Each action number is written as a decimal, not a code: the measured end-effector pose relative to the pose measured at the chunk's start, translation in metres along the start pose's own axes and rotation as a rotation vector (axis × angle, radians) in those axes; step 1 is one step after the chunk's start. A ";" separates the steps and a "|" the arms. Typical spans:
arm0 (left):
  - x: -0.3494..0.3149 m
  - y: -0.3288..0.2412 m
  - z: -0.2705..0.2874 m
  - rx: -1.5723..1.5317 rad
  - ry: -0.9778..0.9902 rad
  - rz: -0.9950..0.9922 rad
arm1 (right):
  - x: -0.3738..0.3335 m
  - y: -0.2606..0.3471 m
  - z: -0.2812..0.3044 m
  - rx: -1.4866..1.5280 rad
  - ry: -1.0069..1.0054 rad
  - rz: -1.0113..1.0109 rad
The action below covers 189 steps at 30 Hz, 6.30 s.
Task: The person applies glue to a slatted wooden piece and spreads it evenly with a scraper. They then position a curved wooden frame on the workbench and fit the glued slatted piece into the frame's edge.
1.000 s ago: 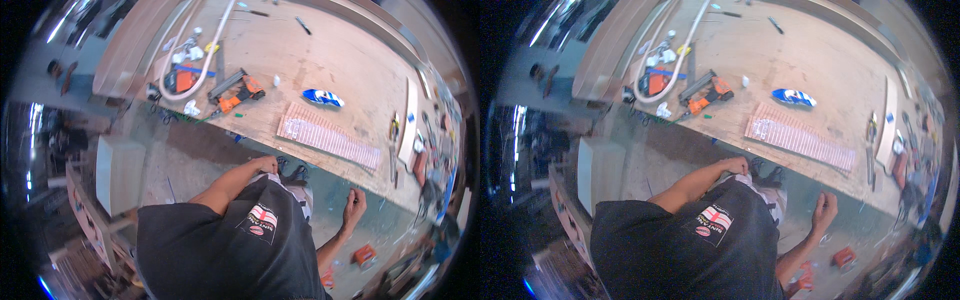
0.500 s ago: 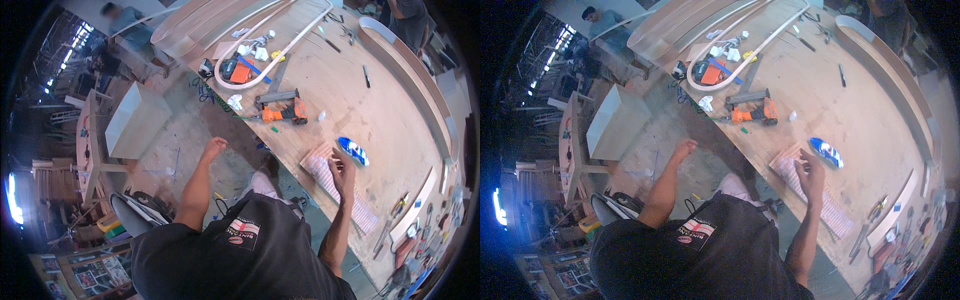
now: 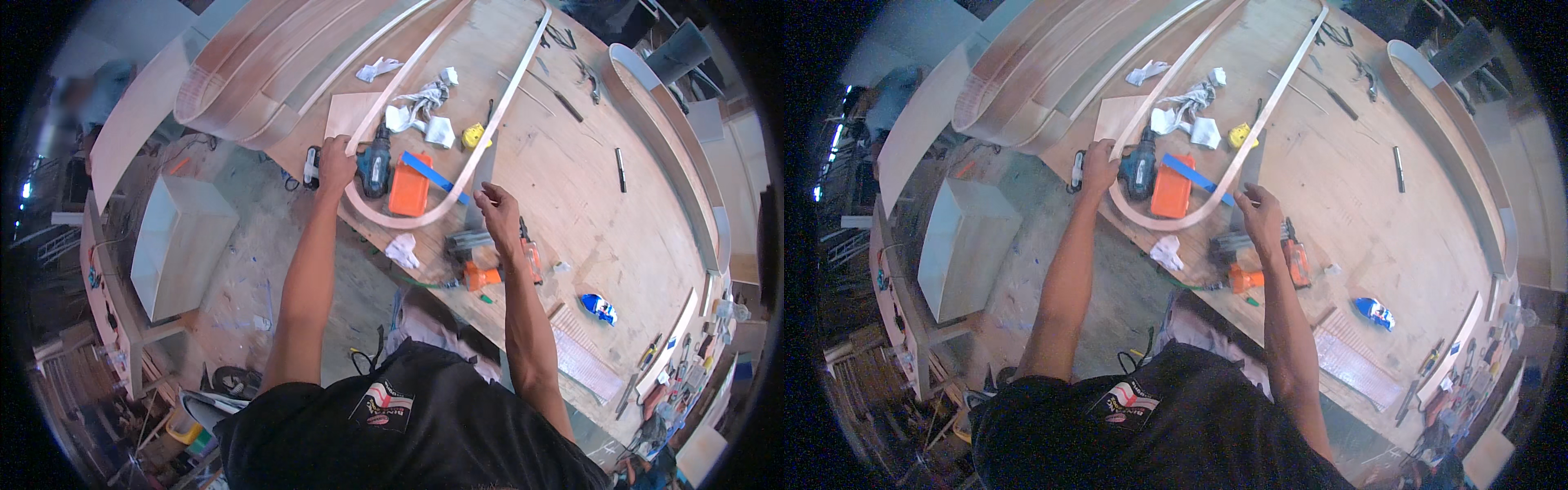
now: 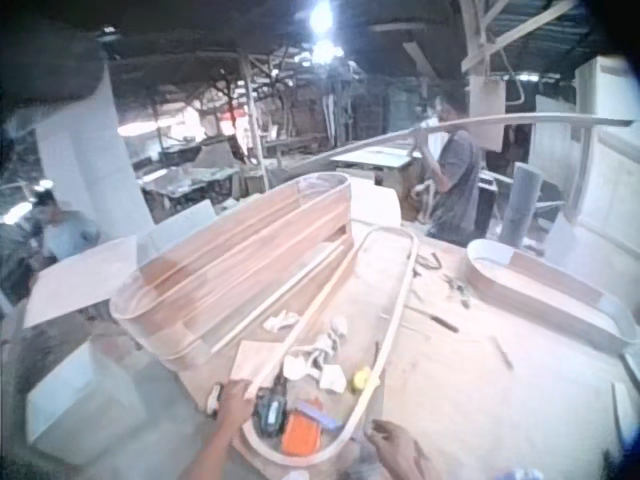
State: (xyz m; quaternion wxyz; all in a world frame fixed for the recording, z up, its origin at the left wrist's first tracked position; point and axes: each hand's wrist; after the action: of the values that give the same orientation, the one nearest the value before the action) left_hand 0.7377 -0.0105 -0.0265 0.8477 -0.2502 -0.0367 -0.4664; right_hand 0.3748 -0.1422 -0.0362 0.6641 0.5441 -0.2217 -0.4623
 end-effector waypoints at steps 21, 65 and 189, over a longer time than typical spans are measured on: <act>0.042 0.003 0.012 -0.626 0.375 0.446 | 0.059 0.012 -0.061 0.351 -0.148 -0.273; -0.134 -0.180 0.039 -2.476 1.440 0.447 | -0.207 0.048 0.107 0.392 -0.782 -0.079; -0.498 -0.602 0.007 -1.590 0.478 0.713 | -0.679 -0.292 0.737 -0.997 -0.386 -0.273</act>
State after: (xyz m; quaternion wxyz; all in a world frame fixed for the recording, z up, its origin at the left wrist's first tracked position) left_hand -0.0277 0.1127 0.0672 0.5040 -0.6551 0.5533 -0.1032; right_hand -0.6443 0.0627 0.0631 0.7225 0.0928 -0.0211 -0.6848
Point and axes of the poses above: each hand's wrist, its own x-axis towards the middle knuckle, its own z-axis out of the back of the hand, y = z × x, and after that the axes turned 3 degrees about y, right-handed
